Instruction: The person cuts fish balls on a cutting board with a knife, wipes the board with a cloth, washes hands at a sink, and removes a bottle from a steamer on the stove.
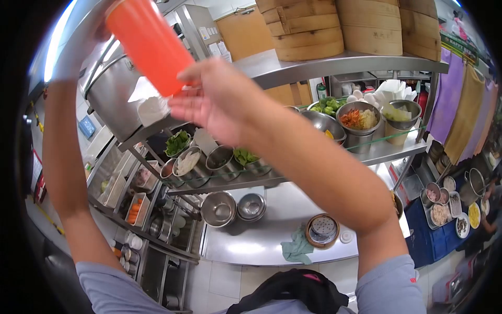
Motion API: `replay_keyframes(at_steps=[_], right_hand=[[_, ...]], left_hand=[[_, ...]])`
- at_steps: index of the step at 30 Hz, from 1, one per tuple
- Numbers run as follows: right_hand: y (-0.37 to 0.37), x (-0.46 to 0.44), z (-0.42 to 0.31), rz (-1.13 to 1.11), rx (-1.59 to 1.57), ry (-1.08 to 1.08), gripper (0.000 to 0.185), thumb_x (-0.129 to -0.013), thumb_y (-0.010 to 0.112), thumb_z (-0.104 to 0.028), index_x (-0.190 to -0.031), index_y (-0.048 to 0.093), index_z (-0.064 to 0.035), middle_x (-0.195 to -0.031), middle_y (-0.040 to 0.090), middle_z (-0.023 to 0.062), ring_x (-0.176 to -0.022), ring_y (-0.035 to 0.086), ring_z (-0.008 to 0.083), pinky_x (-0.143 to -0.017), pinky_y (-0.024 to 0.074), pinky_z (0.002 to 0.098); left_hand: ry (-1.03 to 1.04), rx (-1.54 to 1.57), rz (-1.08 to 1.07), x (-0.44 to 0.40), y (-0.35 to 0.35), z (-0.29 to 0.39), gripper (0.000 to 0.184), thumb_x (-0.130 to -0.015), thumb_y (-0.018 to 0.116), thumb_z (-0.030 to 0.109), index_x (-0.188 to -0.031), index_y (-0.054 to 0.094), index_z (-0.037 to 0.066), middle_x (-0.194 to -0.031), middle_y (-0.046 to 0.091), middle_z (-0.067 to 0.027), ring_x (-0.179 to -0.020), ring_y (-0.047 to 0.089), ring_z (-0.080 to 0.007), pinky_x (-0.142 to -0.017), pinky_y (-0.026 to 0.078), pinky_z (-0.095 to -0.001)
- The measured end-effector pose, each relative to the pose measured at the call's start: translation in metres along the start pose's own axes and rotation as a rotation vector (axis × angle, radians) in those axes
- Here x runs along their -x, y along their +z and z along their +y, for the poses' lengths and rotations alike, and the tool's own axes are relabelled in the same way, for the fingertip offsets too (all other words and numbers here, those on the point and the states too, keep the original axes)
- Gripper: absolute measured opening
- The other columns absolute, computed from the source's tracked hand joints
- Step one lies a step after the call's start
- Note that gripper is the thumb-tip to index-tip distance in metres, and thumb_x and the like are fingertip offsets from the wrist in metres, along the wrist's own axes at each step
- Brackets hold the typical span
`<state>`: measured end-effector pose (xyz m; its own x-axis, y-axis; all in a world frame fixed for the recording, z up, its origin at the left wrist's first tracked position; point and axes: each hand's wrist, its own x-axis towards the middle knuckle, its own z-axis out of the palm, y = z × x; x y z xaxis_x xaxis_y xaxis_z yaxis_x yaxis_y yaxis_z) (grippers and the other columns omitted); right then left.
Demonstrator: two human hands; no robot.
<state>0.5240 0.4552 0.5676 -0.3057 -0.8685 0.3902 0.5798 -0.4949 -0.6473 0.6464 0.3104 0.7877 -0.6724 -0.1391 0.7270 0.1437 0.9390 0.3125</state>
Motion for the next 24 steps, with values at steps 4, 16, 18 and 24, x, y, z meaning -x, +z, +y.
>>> replay_keyframes(at_steps=[4,16,18,24], right_hand=[[-0.014,-0.064,-0.033,0.094,0.225,-0.023,0.046,-0.096,0.056,-0.015,-0.132,0.045,0.0114,-0.140,0.047,0.0311,-0.130,0.053,0.0347,-0.110,0.0490,0.0432],[-0.046,-0.005,-0.070,0.295,0.952,-0.277,0.068,-0.094,0.067,-0.022,-0.151,0.040,0.0042,-0.147,0.047,0.0193,-0.128,0.053,0.0246,-0.105,0.0480,0.0395],[-0.046,0.028,-0.070,0.250,1.056,-0.314,0.066,-0.095,0.067,-0.021,-0.151,0.041,0.0032,-0.144,0.051,0.0183,-0.127,0.055,0.0229,-0.107,0.0477,0.0387],[-0.058,0.124,-0.056,0.187,1.221,-0.358,0.057,-0.098,0.068,-0.023,-0.147,0.048,-0.0019,-0.142,0.055,0.0142,-0.126,0.056,0.0254,-0.104,0.0504,0.0391]], left_hand=[[-0.136,-0.030,-0.023,-0.062,0.025,-0.005,0.023,-0.100,0.060,0.034,-0.097,0.071,0.014,-0.073,0.061,0.0066,-0.058,0.047,-0.0062,-0.052,0.033,-0.0235],[-0.231,-0.315,-0.032,-0.166,0.104,-0.162,0.061,-0.071,0.072,0.062,-0.076,0.069,0.002,-0.063,0.057,-0.0048,-0.051,0.050,-0.0146,-0.050,0.037,-0.0324],[-0.228,-0.392,0.045,-0.172,0.115,-0.179,0.064,-0.072,0.070,0.063,-0.080,0.071,0.000,-0.067,0.063,-0.0083,-0.058,0.057,-0.0180,-0.055,0.043,-0.0330],[-0.422,-0.425,-0.053,-0.184,0.129,-0.196,0.058,-0.078,0.074,0.065,-0.077,0.064,0.008,-0.057,0.045,-0.0003,-0.045,0.041,-0.0113,-0.044,0.031,-0.0326]])
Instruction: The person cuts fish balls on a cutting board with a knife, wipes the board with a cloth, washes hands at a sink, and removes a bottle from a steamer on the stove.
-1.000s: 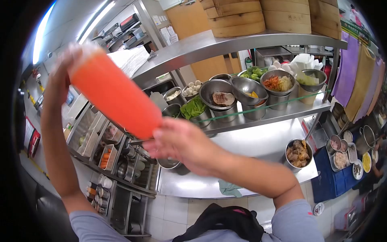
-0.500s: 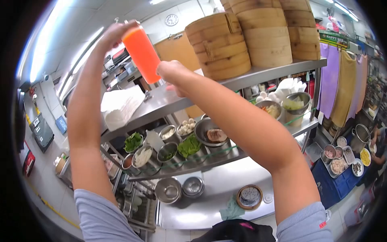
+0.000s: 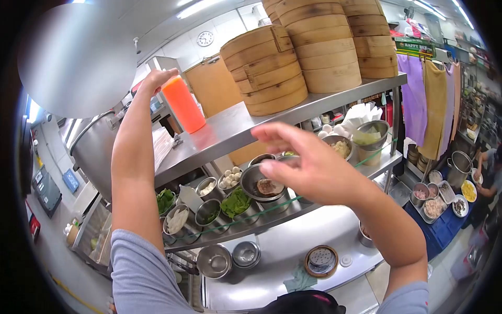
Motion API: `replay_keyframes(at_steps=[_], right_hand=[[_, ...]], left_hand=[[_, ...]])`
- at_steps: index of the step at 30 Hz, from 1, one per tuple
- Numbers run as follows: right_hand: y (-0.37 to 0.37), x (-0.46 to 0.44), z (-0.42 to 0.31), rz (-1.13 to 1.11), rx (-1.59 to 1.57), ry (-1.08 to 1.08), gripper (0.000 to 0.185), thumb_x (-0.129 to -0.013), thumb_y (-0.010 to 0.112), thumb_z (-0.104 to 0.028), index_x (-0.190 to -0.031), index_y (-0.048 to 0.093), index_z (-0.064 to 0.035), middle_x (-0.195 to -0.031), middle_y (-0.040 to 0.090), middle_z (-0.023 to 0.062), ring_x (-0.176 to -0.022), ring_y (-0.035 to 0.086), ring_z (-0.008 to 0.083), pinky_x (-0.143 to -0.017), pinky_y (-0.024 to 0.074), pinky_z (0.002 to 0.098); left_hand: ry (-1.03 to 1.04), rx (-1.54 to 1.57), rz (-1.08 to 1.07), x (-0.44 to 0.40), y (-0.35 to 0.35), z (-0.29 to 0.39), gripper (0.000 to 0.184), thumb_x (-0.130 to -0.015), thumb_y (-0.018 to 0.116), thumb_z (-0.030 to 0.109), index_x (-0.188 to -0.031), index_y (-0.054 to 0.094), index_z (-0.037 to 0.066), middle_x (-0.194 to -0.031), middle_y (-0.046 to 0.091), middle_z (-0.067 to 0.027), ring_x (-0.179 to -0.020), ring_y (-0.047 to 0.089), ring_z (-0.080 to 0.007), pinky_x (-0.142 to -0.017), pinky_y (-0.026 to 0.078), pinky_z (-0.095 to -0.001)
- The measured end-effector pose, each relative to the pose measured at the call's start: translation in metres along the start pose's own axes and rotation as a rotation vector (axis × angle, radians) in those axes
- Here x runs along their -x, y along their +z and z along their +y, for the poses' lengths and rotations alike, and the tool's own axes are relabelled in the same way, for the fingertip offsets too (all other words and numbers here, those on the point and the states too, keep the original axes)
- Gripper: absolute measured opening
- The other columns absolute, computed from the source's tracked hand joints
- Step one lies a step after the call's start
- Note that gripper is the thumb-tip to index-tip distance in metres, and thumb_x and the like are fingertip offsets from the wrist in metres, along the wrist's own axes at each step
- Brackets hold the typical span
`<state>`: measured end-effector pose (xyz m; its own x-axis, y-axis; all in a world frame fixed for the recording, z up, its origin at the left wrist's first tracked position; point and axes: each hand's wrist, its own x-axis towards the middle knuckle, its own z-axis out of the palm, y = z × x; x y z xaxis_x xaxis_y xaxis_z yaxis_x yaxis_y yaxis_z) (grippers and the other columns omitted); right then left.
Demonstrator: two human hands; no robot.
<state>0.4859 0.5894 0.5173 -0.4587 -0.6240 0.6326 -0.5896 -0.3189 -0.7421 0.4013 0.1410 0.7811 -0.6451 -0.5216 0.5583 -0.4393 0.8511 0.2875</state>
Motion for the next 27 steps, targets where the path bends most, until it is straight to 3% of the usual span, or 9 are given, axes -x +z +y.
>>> replay_keyframes(at_steps=[10,12,14,16,20,23,25,26,27], right_hand=[[-0.002,0.084,0.020,-0.159,0.028,0.162,0.051,-0.096,0.072,-0.022,-0.143,0.057,-0.0112,-0.147,0.051,0.0129,-0.135,0.052,0.0253,-0.108,0.0485,0.0421],[0.000,0.091,0.035,-0.200,-0.009,0.182,0.050,-0.096,0.072,-0.021,-0.143,0.058,-0.0098,-0.148,0.051,0.0133,-0.135,0.052,0.0260,-0.108,0.0480,0.0424],[0.007,0.100,0.052,-0.246,-0.168,0.243,0.050,-0.096,0.071,-0.021,-0.143,0.057,-0.0079,-0.147,0.051,0.0139,-0.135,0.052,0.0255,-0.109,0.0469,0.0422],[0.018,0.109,0.083,-0.313,-0.243,0.271,0.050,-0.097,0.071,-0.020,-0.142,0.057,-0.0055,-0.143,0.055,0.0133,-0.131,0.056,0.0243,-0.107,0.0477,0.0403],[0.060,0.133,0.155,-0.548,-0.518,0.329,0.043,-0.099,0.069,-0.018,-0.138,0.059,-0.0027,-0.132,0.062,0.0108,-0.119,0.062,0.0204,-0.097,0.0517,0.0354],[0.119,0.172,0.219,-0.506,-0.678,0.642,0.041,-0.099,0.069,-0.017,-0.136,0.060,-0.0020,-0.125,0.066,0.0113,-0.110,0.065,0.0187,-0.092,0.0536,0.0326],[0.167,0.212,0.268,-0.568,-0.374,0.684,0.045,-0.095,0.073,-0.019,-0.135,0.060,-0.0019,-0.124,0.066,0.0136,-0.107,0.067,0.0213,-0.091,0.0546,0.0348],[0.191,0.235,0.290,-0.633,-0.109,0.690,0.049,-0.092,0.076,-0.020,-0.134,0.060,-0.0017,-0.126,0.066,0.0156,-0.106,0.068,0.0245,-0.092,0.0551,0.0382],[0.215,0.263,0.311,-0.723,-0.122,0.684,0.049,-0.092,0.076,-0.020,-0.134,0.060,-0.0017,-0.126,0.066,0.0156,-0.106,0.068,0.0245,-0.092,0.0551,0.0382]], left_hand=[[-0.119,-0.041,-0.115,0.010,-0.012,0.003,0.087,-0.077,0.063,0.088,-0.102,0.073,0.006,-0.059,0.043,-0.0002,-0.044,0.036,-0.0104,-0.040,0.027,-0.0322],[-0.038,-0.043,0.011,0.000,-0.024,-0.012,0.093,-0.078,0.057,0.090,-0.113,0.072,0.005,-0.066,0.053,-0.0036,-0.053,0.045,-0.0162,-0.051,0.042,-0.0378],[0.191,-0.194,0.198,0.017,-0.048,-0.014,0.092,-0.085,0.050,0.087,-0.115,0.073,0.003,-0.063,0.048,-0.0039,-0.053,0.044,-0.0173,-0.054,0.043,-0.0371],[0.445,-0.096,0.678,0.097,-0.059,-0.022,0.078,-0.093,0.054,0.074,-0.114,0.075,0.002,-0.063,0.050,-0.0031,-0.054,0.044,-0.0151,-0.055,0.041,-0.0336],[0.613,0.104,0.586,0.347,-0.051,-0.034,0.023,-0.101,0.066,0.020,-0.108,0.076,0.001,-0.062,0.056,0.0009,-0.059,0.047,-0.0029,-0.054,0.037,-0.0241],[0.765,0.030,0.063,0.498,-0.021,-0.104,0.026,-0.076,0.083,0.020,-0.099,0.078,0.009,-0.072,0.068,-0.0063,-0.058,0.064,-0.0210,-0.054,0.050,-0.0331],[0.398,0.150,-0.295,0.586,0.022,-0.154,0.024,-0.084,0.079,0.022,-0.106,0.077,0.013,-0.074,0.068,-0.0038,-0.064,0.066,-0.0196,-0.058,0.050,-0.0317],[-0.009,0.307,-0.373,0.638,0.051,-0.189,0.024,-0.089,0.074,0.024,-0.109,0.075,0.011,-0.070,0.066,-0.0069,-0.061,0.063,-0.0225,-0.058,0.050,-0.0351],[-0.267,0.269,-0.383,0.692,0.078,-0.231,0.024,-0.091,0.072,0.024,-0.112,0.074,0.011,-0.068,0.064,-0.0080,-0.060,0.062,-0.0228,-0.058,0.050,-0.0362]])
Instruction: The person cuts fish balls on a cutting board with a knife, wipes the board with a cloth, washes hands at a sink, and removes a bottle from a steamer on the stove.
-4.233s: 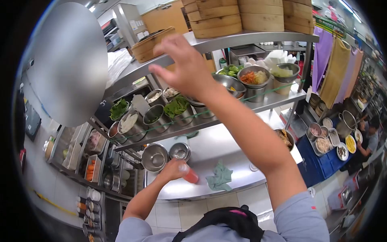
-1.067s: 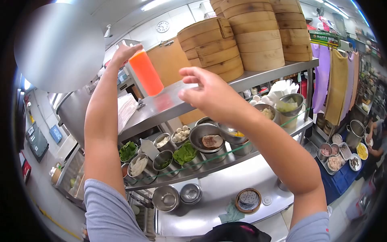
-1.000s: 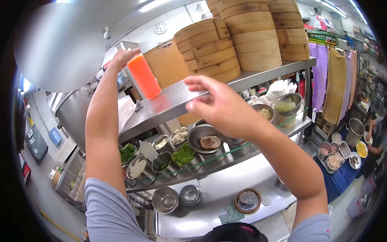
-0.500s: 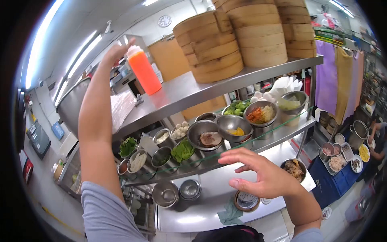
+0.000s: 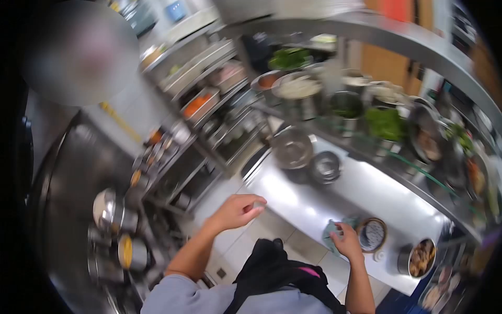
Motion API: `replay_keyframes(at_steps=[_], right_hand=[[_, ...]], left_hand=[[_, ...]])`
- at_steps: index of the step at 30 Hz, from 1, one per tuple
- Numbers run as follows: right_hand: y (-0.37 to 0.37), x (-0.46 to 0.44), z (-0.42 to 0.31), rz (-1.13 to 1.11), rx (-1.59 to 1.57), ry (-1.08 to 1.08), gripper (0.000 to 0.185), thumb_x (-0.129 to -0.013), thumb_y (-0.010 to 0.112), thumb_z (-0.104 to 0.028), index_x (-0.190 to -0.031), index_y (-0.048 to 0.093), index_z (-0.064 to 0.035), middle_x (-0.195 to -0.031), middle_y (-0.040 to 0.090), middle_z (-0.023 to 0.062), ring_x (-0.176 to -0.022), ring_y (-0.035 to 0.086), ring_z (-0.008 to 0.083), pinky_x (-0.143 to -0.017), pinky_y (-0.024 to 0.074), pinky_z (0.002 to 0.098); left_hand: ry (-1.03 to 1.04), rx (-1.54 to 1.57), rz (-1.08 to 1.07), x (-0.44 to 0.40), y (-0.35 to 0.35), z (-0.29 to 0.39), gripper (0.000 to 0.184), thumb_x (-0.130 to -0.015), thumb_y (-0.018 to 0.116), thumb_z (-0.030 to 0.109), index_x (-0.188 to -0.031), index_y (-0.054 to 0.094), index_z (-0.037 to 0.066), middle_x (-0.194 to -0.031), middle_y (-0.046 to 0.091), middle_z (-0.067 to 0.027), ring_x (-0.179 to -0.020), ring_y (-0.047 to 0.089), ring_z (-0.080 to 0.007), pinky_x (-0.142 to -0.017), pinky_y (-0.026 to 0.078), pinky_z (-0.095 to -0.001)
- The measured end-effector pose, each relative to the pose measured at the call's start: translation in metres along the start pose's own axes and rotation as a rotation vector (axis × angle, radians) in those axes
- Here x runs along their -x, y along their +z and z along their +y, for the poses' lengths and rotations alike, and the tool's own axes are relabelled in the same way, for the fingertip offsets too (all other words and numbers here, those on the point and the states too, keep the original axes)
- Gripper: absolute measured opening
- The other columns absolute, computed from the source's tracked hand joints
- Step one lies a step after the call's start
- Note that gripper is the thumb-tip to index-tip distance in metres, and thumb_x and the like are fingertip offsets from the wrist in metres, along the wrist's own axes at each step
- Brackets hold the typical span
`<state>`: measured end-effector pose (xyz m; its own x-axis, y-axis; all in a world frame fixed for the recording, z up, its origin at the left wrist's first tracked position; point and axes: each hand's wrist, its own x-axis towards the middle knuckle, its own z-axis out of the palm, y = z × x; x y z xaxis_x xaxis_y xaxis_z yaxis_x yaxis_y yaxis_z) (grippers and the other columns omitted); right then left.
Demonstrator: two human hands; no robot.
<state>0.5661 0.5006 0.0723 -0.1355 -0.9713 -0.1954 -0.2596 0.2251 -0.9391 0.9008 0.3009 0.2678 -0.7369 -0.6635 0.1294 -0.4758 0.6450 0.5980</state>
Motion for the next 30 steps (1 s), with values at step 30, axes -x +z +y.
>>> replay_keyframes(at_steps=[30], right_hand=[[0.530,-0.384,-0.299,-0.126,0.044,-0.259,0.030,-0.077,0.055,-0.011,-0.106,0.061,-0.0035,-0.090,0.062,0.0125,-0.088,0.061,0.0238,-0.080,0.0503,0.0384]], left_hand=[[-0.801,0.597,0.467,0.338,-0.165,-0.461,0.032,-0.095,0.068,0.006,-0.126,0.070,0.001,-0.097,0.069,-0.0037,-0.086,0.063,-0.0125,-0.080,0.053,-0.0276]])
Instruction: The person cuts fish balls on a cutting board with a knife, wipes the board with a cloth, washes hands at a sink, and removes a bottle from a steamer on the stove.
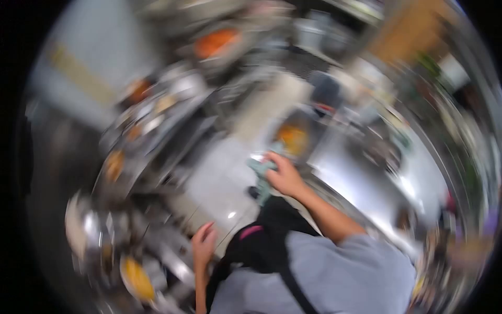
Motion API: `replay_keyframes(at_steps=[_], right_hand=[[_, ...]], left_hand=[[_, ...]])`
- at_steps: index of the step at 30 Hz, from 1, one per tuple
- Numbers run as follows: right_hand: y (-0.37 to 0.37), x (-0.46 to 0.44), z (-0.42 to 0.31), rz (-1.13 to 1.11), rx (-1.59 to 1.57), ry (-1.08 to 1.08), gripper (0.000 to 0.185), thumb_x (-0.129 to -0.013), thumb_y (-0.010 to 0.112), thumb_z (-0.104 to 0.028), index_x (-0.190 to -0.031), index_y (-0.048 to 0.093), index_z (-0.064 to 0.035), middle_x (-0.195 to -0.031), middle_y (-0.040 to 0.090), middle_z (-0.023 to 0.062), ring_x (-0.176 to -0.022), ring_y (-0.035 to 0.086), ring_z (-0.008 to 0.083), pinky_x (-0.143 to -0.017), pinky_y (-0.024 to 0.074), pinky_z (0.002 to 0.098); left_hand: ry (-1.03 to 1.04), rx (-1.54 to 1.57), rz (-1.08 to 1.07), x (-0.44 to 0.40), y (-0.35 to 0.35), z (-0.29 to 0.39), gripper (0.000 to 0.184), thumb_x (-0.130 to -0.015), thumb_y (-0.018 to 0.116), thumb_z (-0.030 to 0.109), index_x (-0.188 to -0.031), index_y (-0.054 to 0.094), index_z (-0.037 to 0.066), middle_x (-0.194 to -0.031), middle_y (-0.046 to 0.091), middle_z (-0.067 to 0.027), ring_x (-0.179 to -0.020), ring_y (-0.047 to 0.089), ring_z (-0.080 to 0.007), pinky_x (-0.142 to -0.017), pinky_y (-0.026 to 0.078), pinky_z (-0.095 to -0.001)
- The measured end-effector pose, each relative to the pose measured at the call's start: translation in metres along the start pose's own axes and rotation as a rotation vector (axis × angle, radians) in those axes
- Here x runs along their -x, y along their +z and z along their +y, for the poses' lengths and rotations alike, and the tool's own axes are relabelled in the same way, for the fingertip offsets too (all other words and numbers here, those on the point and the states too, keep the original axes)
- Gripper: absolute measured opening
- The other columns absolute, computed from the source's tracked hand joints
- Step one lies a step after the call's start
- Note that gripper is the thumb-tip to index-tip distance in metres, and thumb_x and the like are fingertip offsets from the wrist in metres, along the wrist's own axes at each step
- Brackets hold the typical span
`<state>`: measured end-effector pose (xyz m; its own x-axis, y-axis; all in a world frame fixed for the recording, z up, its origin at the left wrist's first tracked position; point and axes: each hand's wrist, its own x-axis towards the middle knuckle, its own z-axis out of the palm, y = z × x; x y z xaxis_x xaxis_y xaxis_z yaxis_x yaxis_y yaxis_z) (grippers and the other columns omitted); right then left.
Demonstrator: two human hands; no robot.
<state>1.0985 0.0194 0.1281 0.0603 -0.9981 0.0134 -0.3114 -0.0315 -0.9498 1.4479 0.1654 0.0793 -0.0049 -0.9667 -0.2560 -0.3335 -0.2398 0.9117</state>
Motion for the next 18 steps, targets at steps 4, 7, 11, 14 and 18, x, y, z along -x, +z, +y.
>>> replay_keyframes(at_steps=[4,7,11,14,18], right_hand=[[0.171,-0.068,-0.053,-0.805,-0.432,0.075,0.025,-0.099,0.062,-0.015,-0.121,0.057,-0.0044,-0.106,0.059,0.0004,-0.094,0.056,0.0099,-0.085,0.0471,0.0264],[0.275,-0.100,-0.111,-1.349,-0.133,-0.186,0.027,-0.099,0.065,-0.011,-0.124,0.056,-0.0029,-0.101,0.061,0.0017,-0.087,0.058,0.0084,-0.075,0.0482,0.0245],[0.424,-0.131,-0.209,-1.419,-0.198,-0.829,0.018,-0.095,0.070,-0.013,-0.110,0.066,-0.0037,-0.095,0.067,0.0080,-0.080,0.063,0.0146,-0.071,0.0510,0.0289],[0.539,-0.133,-0.288,-1.307,-0.236,-1.021,0.016,-0.096,0.068,-0.021,-0.100,0.072,-0.0067,-0.089,0.070,0.0089,-0.074,0.066,0.0210,-0.066,0.0522,0.0339],[0.712,-0.121,-0.384,-1.146,0.004,-1.156,0.033,-0.094,0.068,-0.041,-0.106,0.075,-0.0107,-0.105,0.071,0.0169,-0.092,0.070,0.0329,-0.079,0.0541,0.0449]], left_hand=[[0.218,0.041,0.338,-0.022,-0.020,0.050,0.079,-0.089,0.081,0.024,-0.155,0.043,0.001,-0.155,0.046,-0.0202,-0.145,0.043,-0.0330,-0.121,0.032,-0.0408],[0.097,0.275,0.704,-0.007,-0.040,0.020,0.072,-0.093,0.075,0.022,-0.154,0.043,0.002,-0.153,0.049,-0.0181,-0.142,0.046,-0.0288,-0.119,0.035,-0.0390],[-0.091,0.471,1.046,0.065,-0.075,-0.036,0.045,-0.103,0.060,0.019,-0.143,0.054,0.000,-0.136,0.063,-0.0091,-0.120,0.062,-0.0197,-0.105,0.048,-0.0362],[0.014,0.926,1.196,0.111,-0.068,-0.077,0.053,-0.103,0.062,0.028,-0.147,0.048,0.001,-0.136,0.063,-0.0118,-0.119,0.064,-0.0249,-0.104,0.051,-0.0407],[0.391,1.358,1.267,0.125,-0.058,-0.100,0.072,-0.102,0.061,0.050,-0.152,0.041,0.003,-0.141,0.059,-0.0159,-0.125,0.062,-0.0315,-0.105,0.051,-0.0468]])
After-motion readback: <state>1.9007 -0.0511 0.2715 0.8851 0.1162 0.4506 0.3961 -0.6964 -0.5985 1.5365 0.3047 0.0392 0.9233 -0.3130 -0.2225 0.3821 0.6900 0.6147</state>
